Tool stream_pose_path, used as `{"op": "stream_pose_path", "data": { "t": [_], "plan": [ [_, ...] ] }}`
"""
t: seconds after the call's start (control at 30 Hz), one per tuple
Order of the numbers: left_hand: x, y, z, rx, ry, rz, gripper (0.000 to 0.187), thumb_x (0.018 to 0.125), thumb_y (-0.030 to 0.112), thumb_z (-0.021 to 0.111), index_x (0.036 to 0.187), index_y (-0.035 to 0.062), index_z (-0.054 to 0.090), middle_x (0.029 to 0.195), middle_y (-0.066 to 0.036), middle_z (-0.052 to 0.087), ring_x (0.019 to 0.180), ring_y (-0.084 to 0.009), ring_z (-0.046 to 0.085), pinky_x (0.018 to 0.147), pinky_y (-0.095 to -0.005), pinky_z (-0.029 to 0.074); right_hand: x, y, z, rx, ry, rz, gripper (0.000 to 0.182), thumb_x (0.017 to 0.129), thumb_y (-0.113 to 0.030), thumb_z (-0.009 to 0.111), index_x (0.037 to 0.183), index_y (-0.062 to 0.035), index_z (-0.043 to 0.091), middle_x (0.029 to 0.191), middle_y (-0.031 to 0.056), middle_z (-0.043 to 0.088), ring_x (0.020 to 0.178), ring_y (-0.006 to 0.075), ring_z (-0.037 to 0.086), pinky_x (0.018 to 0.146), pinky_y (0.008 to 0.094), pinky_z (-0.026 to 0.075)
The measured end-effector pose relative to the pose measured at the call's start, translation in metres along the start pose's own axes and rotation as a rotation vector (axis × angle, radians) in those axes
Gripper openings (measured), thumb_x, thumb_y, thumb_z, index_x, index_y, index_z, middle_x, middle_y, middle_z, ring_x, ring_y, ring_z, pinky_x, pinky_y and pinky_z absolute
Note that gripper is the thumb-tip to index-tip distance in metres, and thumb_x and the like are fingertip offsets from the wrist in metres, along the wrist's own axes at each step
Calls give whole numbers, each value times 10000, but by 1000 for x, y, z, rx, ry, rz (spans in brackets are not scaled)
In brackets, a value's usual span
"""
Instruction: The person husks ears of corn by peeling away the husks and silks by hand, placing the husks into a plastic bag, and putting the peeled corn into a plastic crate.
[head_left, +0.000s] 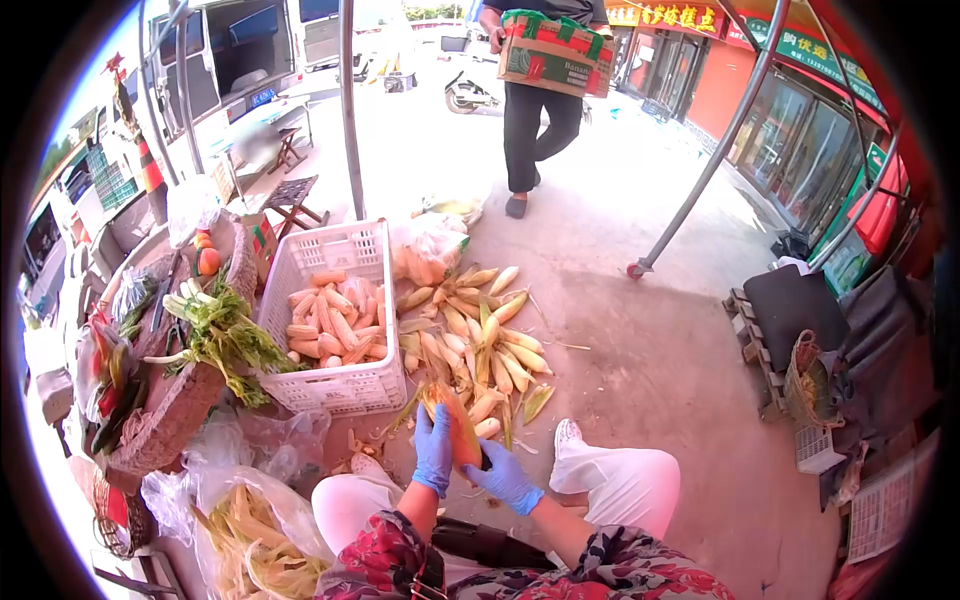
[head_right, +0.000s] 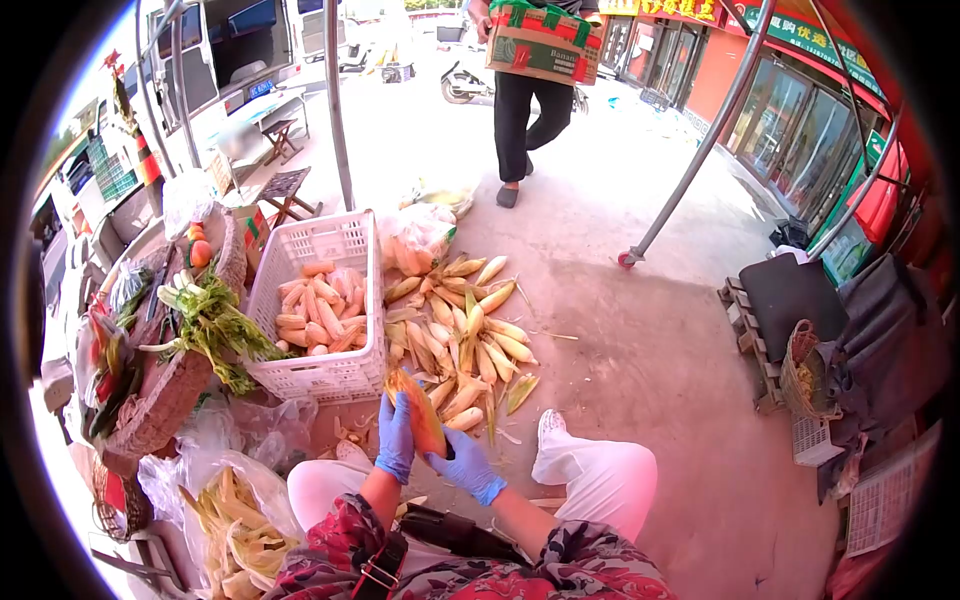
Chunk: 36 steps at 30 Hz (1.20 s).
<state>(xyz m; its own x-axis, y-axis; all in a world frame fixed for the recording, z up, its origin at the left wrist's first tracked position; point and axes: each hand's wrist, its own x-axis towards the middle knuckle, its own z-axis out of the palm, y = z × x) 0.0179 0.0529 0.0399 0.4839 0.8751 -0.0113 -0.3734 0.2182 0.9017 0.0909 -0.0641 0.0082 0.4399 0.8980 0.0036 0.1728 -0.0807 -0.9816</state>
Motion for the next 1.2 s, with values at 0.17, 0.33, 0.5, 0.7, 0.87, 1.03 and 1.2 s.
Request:
{"op": "stream_pose_path", "data": {
  "t": [0.17, 0.33, 0.5, 0.7, 0.87, 1.03, 1.2],
  "plan": [
    [-29, 15, 17, -232, -85, -82, 412, 925, 307, 463, 1196, -3, 469, 1119, -89, 541, 955, -164, 535, 851, -282, 430, -38, -44, -1, 243, -11, 155, 440, 802, -229, 652, 1155, -30, 482, 896, 51, 569, 741, 89, 554, 599, 237, 473],
    [-42, 51, 30, -105, -259, 18, 372, 946, 281, 408, 1117, -23, 539, 1012, -89, 598, 911, -201, 573, 855, -331, 449, -59, -44, 8, 240, 145, -41, 422, 809, -257, 647, 1132, -25, 505, 920, 24, 576, 808, 89, 536, 702, 244, 458],
    [-54, 33, 32, -425, -225, 12, 396, 940, 303, 427, 1164, -10, 517, 1069, -94, 584, 968, -206, 558, 903, -338, 423, -78, -54, -1, 218, 239, -171, 388, 806, -249, 647, 1096, -17, 532, 925, 19, 579, 838, 78, 515, 739, 251, 450],
    [-59, 25, 39, -644, 130, -178, 317, 954, 303, 395, 1074, 61, 560, 786, -3, 562, 717, -125, 523, 767, -276, 445, -84, -52, -6, 217, 275, -245, 365, 805, -234, 640, 1079, -21, 528, 906, 20, 570, 819, 88, 513, 721, 261, 451],
    [-68, 41, 40, -850, 76, -135, 272, 951, 343, 392, 822, 121, 483, 495, 68, 328, 464, -59, 319, 477, -194, 301, -76, -35, 10, 314, 305, -352, 375, 820, -231, 610, 1108, -17, 501, 928, 26, 563, 831, 97, 521, 720, 255, 449],
    [-86, 44, 57, -256, 289, 104, 296, 958, 293, 387, 846, 67, 543, 574, 19, 481, 464, -63, 414, 439, -205, 349, -58, -54, 9, 401, 384, -375, 450, 865, -355, 578, 1156, -21, 497, 982, 33, 587, 861, 110, 546, 765, 260, 451],
    [-81, 34, 64, -429, 224, -131, 297, 950, 327, 396, 836, 89, 532, 531, 23, 450, 385, -60, 352, 370, -214, 281, 4, -33, -18, 514, 405, 7, 413, 888, -391, 520, 798, -1, 623, 665, 24, 578, 646, 97, 511, 601, 246, 430]
  ]
}}
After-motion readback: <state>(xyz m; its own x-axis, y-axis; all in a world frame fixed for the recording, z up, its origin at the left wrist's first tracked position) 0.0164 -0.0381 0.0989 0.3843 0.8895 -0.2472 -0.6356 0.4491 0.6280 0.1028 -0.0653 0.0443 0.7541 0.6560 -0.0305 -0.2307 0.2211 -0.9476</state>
